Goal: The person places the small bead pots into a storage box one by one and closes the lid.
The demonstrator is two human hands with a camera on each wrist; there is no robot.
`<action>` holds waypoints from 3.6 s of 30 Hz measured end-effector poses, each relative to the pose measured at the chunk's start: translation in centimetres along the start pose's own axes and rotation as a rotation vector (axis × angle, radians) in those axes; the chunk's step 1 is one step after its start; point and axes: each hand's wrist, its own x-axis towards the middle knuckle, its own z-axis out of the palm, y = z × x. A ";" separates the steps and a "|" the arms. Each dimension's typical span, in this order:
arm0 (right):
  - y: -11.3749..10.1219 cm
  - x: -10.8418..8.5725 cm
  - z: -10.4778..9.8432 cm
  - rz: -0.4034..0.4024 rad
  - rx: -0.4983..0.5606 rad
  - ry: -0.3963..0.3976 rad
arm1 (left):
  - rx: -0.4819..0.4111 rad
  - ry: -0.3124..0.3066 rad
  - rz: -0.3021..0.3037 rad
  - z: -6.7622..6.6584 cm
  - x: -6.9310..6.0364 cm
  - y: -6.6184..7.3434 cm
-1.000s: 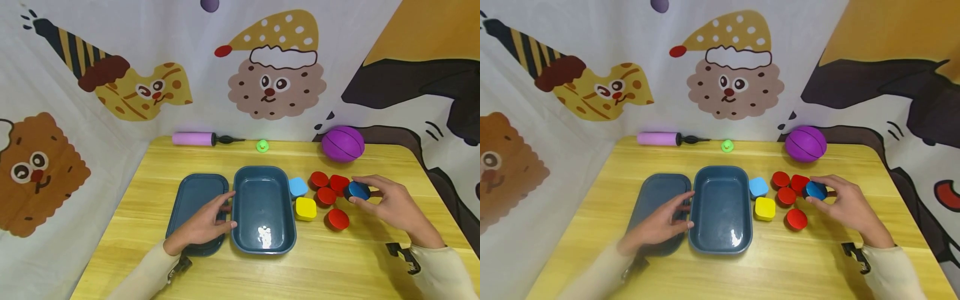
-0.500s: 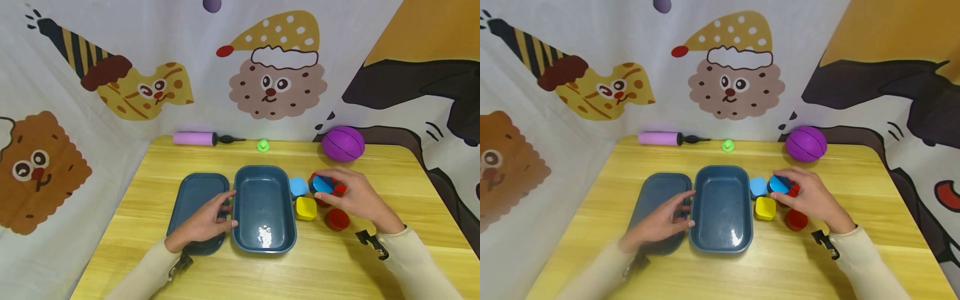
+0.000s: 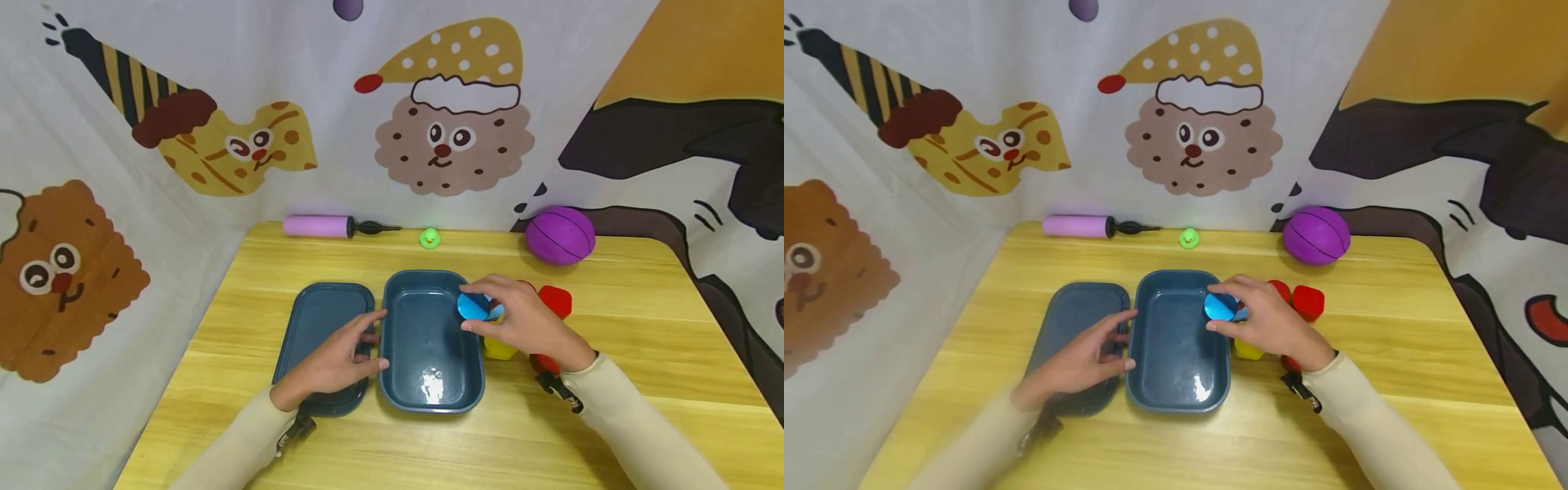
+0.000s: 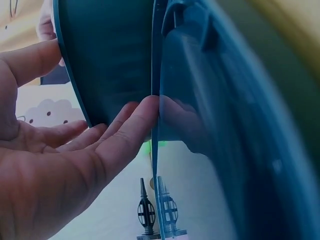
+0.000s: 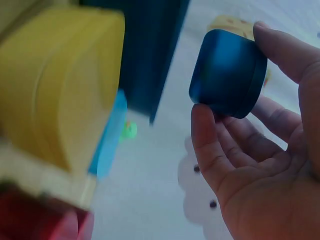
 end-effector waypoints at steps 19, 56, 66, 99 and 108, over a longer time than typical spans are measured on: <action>-4.7 1.9 7.5 -0.093 0.056 -0.281 | 0.014 -0.019 0.016 0.0 0.1 -0.1; -3.3 1.0 4.7 -0.071 0.124 -0.107 | 0.010 -0.010 0.015 -0.1 0.1 0.3; 0.0 -0.6 1.1 0.061 0.086 0.028 | -0.052 -0.021 0.017 0.1 0.3 0.2; 10.4 -7.5 -4.2 0.434 -0.068 0.040 | -0.049 -0.019 -0.021 0.2 1.1 0.1; 11.3 -7.9 -4.5 0.456 -0.031 -0.035 | -0.067 -0.013 -0.051 0.0 1.5 0.3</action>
